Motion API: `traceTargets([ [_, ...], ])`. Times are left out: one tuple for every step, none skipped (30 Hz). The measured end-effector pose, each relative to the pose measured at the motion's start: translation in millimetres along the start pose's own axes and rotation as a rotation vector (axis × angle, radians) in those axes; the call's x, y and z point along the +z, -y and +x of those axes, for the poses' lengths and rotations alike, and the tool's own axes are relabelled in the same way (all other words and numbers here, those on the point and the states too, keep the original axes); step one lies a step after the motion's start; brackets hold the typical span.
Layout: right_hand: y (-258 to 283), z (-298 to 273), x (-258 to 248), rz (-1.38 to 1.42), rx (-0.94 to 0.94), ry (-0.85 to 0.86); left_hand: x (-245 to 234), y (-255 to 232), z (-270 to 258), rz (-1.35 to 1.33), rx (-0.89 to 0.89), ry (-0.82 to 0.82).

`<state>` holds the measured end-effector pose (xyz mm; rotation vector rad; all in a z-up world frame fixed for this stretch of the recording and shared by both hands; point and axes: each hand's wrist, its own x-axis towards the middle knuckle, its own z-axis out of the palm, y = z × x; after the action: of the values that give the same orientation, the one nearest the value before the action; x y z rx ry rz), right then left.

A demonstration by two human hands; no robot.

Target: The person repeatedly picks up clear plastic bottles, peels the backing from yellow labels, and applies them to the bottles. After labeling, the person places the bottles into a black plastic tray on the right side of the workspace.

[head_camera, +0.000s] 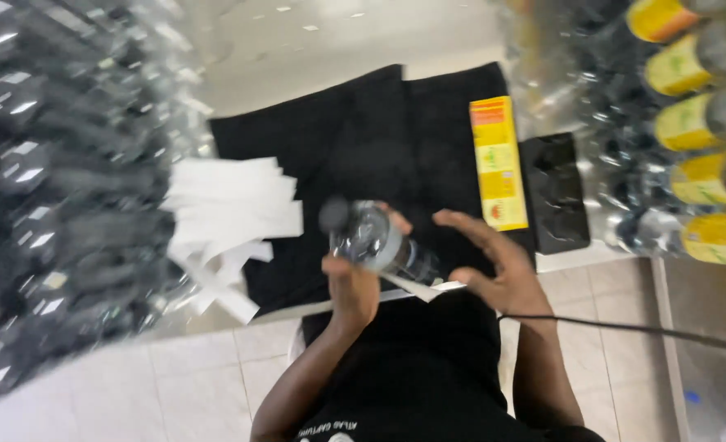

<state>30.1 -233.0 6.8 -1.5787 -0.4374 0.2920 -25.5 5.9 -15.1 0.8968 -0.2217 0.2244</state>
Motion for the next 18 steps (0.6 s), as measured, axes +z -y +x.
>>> traceTargets([
  [0.6,3.5,11.4,-0.009,0.043,0.159,8.6,-3.6,-2.9,-0.102,-0.166,-0.187],
  [1.0,6.8,22.5,-0.02,0.084,0.318,17.3,-6.3,-5.2,-0.211,-0.327,-0.374],
  [-16.4,4.0,24.0,-0.014,0.074,0.336,22.8,-14.8,-3.1,-0.202,-0.31,-0.384],
  [-33.9,1.8,25.1,0.072,0.114,0.423,28.8,-22.9,-0.6,-0.183,-0.293,-0.389],
  [-50.7,0.7,26.6,0.151,0.156,0.509,33.7,-31.1,2.6,-0.169,-0.276,-0.39],
  [-34.2,1.7,38.9,0.15,0.148,0.526,30.1,-34.2,-0.5,-0.165,-0.26,-0.397],
  [-17.8,2.6,49.9,0.348,0.18,0.503,26.8,-36.3,-2.8,-0.211,-0.268,-0.383],
  [-1.4,3.0,60.6,0.546,0.214,0.477,23.7,-38.3,-4.9,-0.257,-0.276,-0.368],
  [-1.0,2.0,64.1,0.542,0.21,0.491,24.9,-38.8,-8.0,-0.255,-0.262,-0.372],
  [-0.8,1.3,67.3,0.575,0.232,0.476,26.1,-38.9,-10.6,-0.274,-0.227,-0.336],
  [-0.9,1.3,70.0,0.608,0.253,0.458,27.0,-38.6,-11.7,-0.293,-0.193,-0.297],
  [-0.6,-0.6,72.2,0.604,0.247,0.469,26.2,-36.1,-12.9,-0.291,-0.181,-0.296],
  [-0.4,-5.1,74.5,0.628,0.275,0.445,26.0,-33.4,-15.3,-0.265,-0.176,-0.277],
  [-0.6,-9.1,76.3,0.651,0.303,0.421,25.7,-30.1,-17.2,-0.239,-0.17,-0.259],
  [5.1,-10.2,77.5,0.65,0.302,0.423,28.7,-30.8,-19.2,-0.24,-0.168,-0.259],
  [10.6,-10.9,78.4,0.595,0.273,0.399,31.6,-31.1,-20.8,-0.182,-0.153,-0.268],
  [16.0,-11.4,78.9,0.541,0.243,0.373,34.5,-31.2,-21.9,-0.125,-0.14,-0.275],
  [17.4,-13.8,80.4,0.539,0.242,0.374,35.2,-32.3,-21.5,-0.126,-0.137,-0.274],
])
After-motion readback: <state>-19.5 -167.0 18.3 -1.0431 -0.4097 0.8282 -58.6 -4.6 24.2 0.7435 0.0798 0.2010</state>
